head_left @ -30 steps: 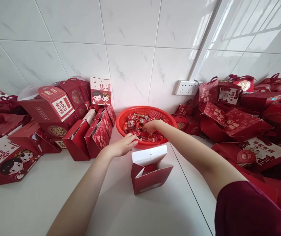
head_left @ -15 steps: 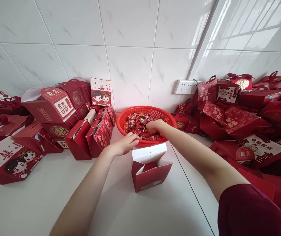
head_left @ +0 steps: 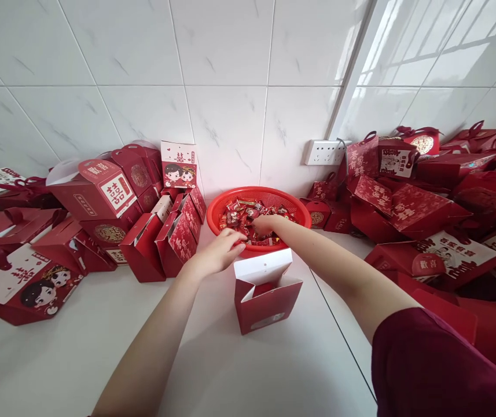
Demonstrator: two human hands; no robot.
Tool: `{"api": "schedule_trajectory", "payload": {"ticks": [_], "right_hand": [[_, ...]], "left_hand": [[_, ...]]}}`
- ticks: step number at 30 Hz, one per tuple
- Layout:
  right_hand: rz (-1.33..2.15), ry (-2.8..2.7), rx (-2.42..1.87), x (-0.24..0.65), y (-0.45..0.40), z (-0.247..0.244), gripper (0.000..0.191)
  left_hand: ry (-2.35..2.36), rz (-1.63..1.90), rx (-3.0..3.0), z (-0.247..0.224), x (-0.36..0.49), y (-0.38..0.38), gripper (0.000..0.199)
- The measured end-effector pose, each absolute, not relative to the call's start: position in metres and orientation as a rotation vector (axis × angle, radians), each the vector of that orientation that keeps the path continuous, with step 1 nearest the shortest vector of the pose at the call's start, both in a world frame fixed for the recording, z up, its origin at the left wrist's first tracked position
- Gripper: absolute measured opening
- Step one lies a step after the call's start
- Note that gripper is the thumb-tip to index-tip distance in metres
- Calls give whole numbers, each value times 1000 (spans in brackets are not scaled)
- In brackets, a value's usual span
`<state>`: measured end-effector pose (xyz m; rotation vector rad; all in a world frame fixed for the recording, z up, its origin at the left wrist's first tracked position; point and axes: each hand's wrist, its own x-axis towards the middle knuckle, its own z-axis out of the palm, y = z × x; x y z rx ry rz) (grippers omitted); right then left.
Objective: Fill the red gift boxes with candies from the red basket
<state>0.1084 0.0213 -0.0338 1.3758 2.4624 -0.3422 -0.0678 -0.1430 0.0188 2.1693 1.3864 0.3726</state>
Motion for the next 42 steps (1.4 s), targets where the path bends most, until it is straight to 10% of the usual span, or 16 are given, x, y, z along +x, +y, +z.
{"api": "schedule_trajectory", "payload": {"ticks": [7, 16, 42], "right_hand": [[-390, 3019, 1503, 130, -29, 23, 47], [-618, 3894, 1301, 185, -154, 53, 11], [-385, 2399, 1524, 172, -120, -47, 31]], "left_hand": [[1356, 222, 2225, 74, -58, -200, 42], [1031, -85, 2300, 74, -37, -240, 70], [1167, -91, 2268, 73, -30, -231, 35]]}}
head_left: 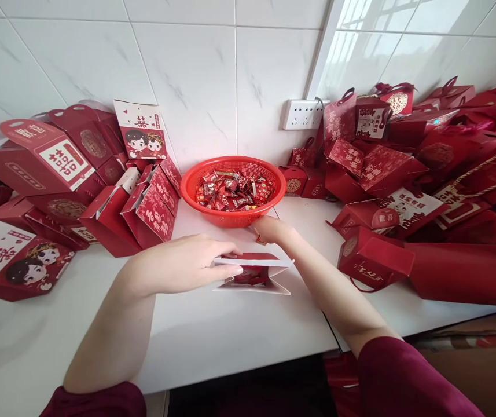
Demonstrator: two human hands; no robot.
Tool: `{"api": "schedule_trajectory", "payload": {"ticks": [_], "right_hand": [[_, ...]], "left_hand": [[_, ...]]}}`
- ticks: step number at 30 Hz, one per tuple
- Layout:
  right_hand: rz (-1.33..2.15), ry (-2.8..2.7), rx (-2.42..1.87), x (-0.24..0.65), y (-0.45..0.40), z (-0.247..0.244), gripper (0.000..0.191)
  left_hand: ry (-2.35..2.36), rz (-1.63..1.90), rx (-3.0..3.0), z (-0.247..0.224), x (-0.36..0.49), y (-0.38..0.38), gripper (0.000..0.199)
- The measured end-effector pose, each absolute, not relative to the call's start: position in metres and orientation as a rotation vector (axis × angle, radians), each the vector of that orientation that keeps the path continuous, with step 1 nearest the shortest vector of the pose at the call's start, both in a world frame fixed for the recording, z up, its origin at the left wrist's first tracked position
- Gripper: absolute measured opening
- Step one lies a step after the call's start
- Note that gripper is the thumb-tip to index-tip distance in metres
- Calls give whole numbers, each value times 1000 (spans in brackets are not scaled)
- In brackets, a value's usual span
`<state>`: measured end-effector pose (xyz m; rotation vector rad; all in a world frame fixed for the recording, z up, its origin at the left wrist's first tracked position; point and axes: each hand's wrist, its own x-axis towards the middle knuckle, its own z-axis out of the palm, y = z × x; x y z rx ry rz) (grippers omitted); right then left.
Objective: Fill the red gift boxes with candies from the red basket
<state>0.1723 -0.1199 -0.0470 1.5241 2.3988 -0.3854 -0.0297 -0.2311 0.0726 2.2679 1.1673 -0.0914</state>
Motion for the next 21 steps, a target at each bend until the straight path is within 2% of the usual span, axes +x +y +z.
{"api": "schedule_trajectory", "payload": {"ticks": [4, 10, 14, 16, 18, 21], "right_hand": [[-443, 2384, 1483, 174, -119, -48, 36], [-559, 2407, 1430, 189, -130, -21, 17], [-535, 2785, 1506, 215, -150, 21, 14], [-495, 3211, 1772, 223, -156, 33, 15], [-469, 3474, 2025, 224, -155, 35, 21], [-447, 3556, 2120, 219, -151, 29, 46]], "left_hand": [[1183, -118, 2273, 76, -26, -233, 36], [1149, -137, 2373, 81, -28, -236, 35], [1152, 17, 2439, 88, -33, -240, 45], [1131, 23, 2463, 91, -34, -242, 53], [1106, 5, 2469, 92, -33, -243, 49], [1119, 48, 2460, 88, -31, -241, 28]]}}
